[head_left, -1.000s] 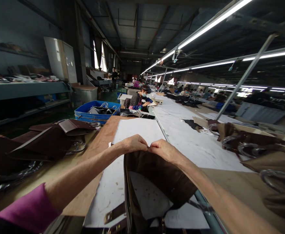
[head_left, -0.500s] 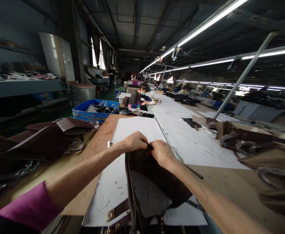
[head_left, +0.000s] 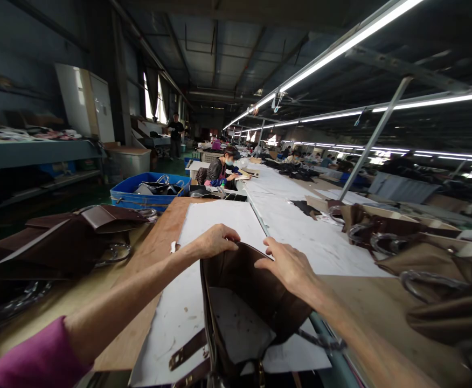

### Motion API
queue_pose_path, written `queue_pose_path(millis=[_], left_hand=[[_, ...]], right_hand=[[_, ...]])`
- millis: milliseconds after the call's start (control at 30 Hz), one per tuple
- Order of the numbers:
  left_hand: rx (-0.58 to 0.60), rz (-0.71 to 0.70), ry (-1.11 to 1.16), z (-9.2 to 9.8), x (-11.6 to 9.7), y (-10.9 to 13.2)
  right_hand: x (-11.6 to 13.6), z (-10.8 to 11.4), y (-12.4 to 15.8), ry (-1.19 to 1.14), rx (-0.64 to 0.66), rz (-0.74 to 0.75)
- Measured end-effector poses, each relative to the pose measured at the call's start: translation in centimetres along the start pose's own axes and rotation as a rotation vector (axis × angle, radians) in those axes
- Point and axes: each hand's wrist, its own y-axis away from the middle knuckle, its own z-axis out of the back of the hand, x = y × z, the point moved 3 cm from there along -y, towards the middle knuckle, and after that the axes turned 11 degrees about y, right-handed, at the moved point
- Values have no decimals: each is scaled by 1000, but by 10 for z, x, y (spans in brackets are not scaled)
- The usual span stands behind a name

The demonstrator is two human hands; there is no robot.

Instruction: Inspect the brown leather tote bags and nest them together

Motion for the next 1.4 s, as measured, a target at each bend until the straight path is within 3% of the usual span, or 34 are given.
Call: queue_pose_path(millis=[133, 300, 400, 600, 767, 900, 1133, 1267, 1400], left_hand=[[-30, 8, -9, -2, 0, -4], [-28, -23, -43, -4, 1, -5], [-7, -37, -92, -5, 0, -6], [-2, -40, -131, -3, 1, -10], [-2, -34, -130, -4, 7, -11], [-4, -29, -139, -4, 8, -12], [-10, -25, -145, -6, 5, -12], [-101, -45, -72, -4, -1, -10], [-272, 20, 182, 2, -2, -8]], right_hand=[[4, -2, 6, -10, -51, 2], [24, -8, -10, 93, -122, 11], [23, -11, -12, 126, -148, 6], [-26, -15, 19, 101, -117, -74], [-68, -24, 43, -109, -98, -86], [-80, -32, 47, -231, -113, -58], [-79, -34, 49, -223, -173, -50], [-73, -26, 57, -193, -146, -59], [-61, -16, 52, -9, -99, -81]])
